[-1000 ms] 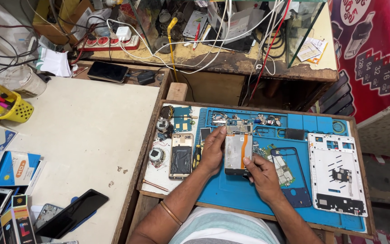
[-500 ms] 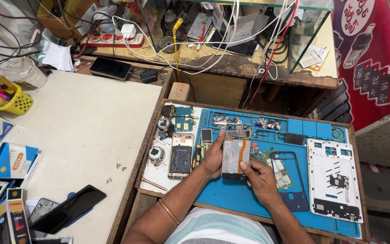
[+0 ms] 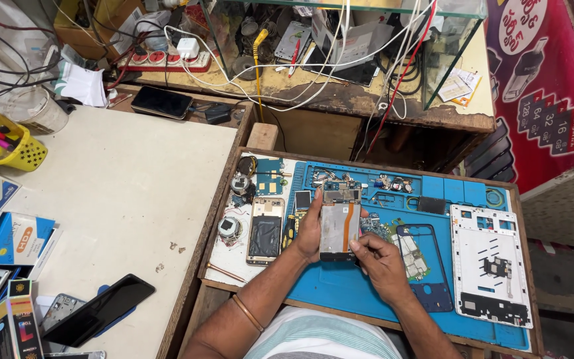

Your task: The person repairs a disassembled smartphone at a workbench, holding the phone frame with one hand while prying and lifting internal components with a pink pry tool, repositioning the phone repeatedly, and finally using a screwdriver on the assembly.

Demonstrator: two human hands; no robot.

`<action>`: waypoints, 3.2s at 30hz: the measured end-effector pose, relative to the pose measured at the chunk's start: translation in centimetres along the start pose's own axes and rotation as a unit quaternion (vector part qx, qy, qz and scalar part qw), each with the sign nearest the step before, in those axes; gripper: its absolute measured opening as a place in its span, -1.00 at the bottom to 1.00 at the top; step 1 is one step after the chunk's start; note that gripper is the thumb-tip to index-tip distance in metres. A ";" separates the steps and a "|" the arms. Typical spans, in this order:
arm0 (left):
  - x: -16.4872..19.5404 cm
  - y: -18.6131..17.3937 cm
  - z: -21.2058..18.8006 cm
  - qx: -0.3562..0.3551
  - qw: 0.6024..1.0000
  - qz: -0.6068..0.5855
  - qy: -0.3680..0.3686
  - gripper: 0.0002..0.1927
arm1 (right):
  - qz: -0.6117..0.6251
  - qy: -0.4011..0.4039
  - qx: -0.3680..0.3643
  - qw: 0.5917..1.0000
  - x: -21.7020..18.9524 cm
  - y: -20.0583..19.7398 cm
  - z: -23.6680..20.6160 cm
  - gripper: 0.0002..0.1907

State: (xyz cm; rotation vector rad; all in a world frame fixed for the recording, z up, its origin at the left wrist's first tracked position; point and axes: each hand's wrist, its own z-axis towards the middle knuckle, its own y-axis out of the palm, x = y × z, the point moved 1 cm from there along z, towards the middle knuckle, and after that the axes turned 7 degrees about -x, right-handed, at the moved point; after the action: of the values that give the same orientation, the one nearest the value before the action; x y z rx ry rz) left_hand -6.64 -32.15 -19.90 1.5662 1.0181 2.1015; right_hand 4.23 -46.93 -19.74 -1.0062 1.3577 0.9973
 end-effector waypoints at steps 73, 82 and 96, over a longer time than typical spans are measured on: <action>-0.5 0.0 -0.5 -0.003 0.998 0.029 0.051 -0.23 | -0.019 -0.152 0.106 0.982 -1.3 0.6 -1.2 -0.64; 1.0 1.0 -0.5 0.042 0.990 0.019 0.133 -0.07 | -0.057 -0.159 0.061 0.984 -2.3 0.5 -1.5 -0.67; 1.5 -1.4 -1.4 0.257 0.934 0.035 0.245 -0.10 | -0.301 -0.104 0.062 0.946 -4.2 1.6 -1.7 -0.77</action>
State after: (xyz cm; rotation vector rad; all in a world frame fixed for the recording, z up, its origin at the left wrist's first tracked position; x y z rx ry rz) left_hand -8.69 -30.71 -19.99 1.3028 1.8288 2.4781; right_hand 2.29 -48.01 -15.47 -1.0923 0.8424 0.5295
